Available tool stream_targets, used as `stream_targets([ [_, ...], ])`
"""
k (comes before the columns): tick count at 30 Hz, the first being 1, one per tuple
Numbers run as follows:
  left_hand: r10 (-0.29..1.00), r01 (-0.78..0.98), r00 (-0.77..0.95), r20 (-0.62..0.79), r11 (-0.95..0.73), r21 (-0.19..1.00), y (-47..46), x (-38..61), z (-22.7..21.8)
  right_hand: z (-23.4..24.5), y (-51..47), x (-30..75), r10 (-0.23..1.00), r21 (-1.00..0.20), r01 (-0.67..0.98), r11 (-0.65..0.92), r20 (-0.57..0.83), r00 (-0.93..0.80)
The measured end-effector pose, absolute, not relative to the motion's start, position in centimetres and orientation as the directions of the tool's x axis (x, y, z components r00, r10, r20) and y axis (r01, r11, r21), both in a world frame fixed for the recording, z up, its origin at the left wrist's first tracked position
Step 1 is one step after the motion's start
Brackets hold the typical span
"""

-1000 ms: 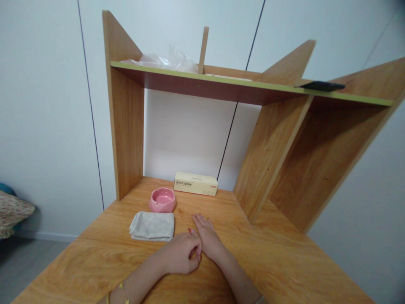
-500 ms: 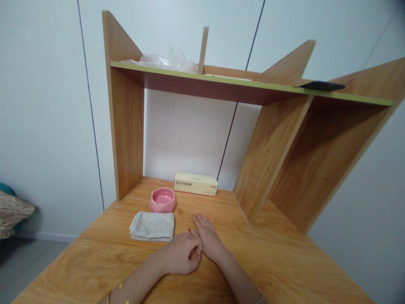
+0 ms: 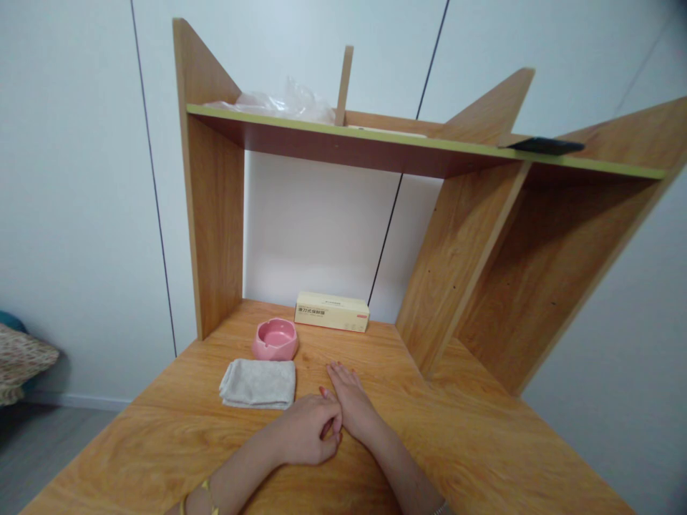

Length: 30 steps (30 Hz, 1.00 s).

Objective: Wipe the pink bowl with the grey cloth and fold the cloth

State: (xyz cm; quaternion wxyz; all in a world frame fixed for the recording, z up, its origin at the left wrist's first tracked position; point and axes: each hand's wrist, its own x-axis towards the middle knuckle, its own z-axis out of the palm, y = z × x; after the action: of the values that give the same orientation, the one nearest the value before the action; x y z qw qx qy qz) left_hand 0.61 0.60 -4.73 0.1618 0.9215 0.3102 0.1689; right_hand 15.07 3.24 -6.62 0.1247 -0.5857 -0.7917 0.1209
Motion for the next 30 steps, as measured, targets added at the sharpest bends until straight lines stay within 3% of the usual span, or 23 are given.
stream_targets([
  [11, 0.623, 0.507, 0.749, 0.226, -0.758, 0.409, 0.6, 0.6, -4.8, -6.7, 3.4, 15.1, 0.956, -0.324, 0.901, 0.289, 0.059, -0.286],
  [18, 0.628, 0.495, 0.697, 0.346, -0.77, 0.403, 0.6, 0.4, -3.8, -6.0, 2.6, 15.0, 0.963, -0.309, 0.915, 0.259, 0.014, -0.268],
  [21, 0.702, 0.562, 0.579, 0.416, -0.713, 0.42, 0.9, 0.1, -3.0, -5.4, 2.0, 14.5, 0.953, -0.294, 0.907, 0.303, 0.105, -0.284],
  [25, 0.808, 0.637, 0.305, 0.504, -0.566, 0.523, 1.6, -0.6, -2.3, -4.3, 1.0, 13.1, 0.872, -0.263, 0.839, 0.476, 0.267, -0.411],
  [30, 0.808, 0.707, 0.118, 0.577, -0.476, 0.522, 2.5, -1.8, -1.7, -3.9, 0.3, 11.6, 0.805, -0.242, 0.771, 0.589, 0.258, -0.534],
])
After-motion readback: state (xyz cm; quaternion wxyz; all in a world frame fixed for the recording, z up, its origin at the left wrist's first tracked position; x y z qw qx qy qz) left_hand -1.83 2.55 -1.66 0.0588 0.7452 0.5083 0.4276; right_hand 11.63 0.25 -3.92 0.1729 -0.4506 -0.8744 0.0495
